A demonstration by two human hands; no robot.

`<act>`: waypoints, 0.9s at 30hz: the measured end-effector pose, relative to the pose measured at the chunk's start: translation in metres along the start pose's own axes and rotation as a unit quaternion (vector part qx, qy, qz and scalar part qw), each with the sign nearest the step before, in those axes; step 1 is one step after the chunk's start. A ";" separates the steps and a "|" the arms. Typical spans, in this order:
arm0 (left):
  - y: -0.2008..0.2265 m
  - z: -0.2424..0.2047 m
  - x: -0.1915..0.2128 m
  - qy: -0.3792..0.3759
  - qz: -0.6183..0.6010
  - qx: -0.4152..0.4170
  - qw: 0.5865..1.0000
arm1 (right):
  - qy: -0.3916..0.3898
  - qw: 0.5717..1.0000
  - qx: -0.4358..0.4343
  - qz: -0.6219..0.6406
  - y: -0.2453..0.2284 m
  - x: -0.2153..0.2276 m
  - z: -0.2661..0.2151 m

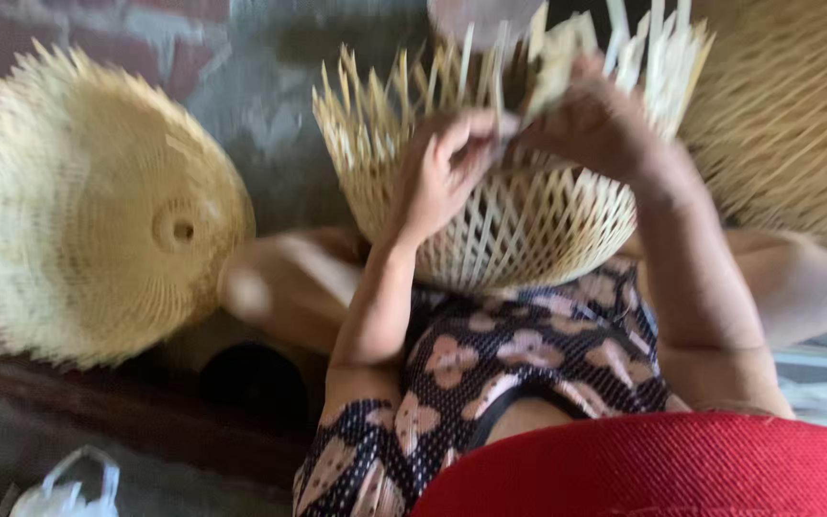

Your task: The person weaves a bamboo hat by hand, interlacing thin bamboo strips into a conical shape while sitting on the floor.

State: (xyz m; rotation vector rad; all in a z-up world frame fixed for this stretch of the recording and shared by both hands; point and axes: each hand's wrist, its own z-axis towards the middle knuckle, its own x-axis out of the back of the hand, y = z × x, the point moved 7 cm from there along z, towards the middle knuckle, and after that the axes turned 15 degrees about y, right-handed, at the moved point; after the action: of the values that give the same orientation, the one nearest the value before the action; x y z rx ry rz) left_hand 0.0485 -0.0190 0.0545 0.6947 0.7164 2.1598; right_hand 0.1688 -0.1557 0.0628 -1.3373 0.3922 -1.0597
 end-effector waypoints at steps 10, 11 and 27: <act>-0.005 0.006 0.016 0.087 0.180 0.001 0.980 | 0.117 0.911 0.299 -0.260 -0.047 0.002 -0.042; -0.007 0.006 0.013 0.057 0.195 0.027 0.979 | 0.108 0.902 0.313 -0.278 -0.054 0.000 -0.041; 0.004 0.000 0.024 0.110 0.122 -0.038 0.986 | -0.002 0.949 0.204 -0.240 -0.026 -0.027 0.004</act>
State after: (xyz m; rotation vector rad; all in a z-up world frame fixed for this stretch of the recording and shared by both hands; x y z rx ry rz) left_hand 0.0328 -0.0029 0.0634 0.5310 0.6879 2.5046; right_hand 0.1477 -0.1293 0.0789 -1.0782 -0.1692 -1.4471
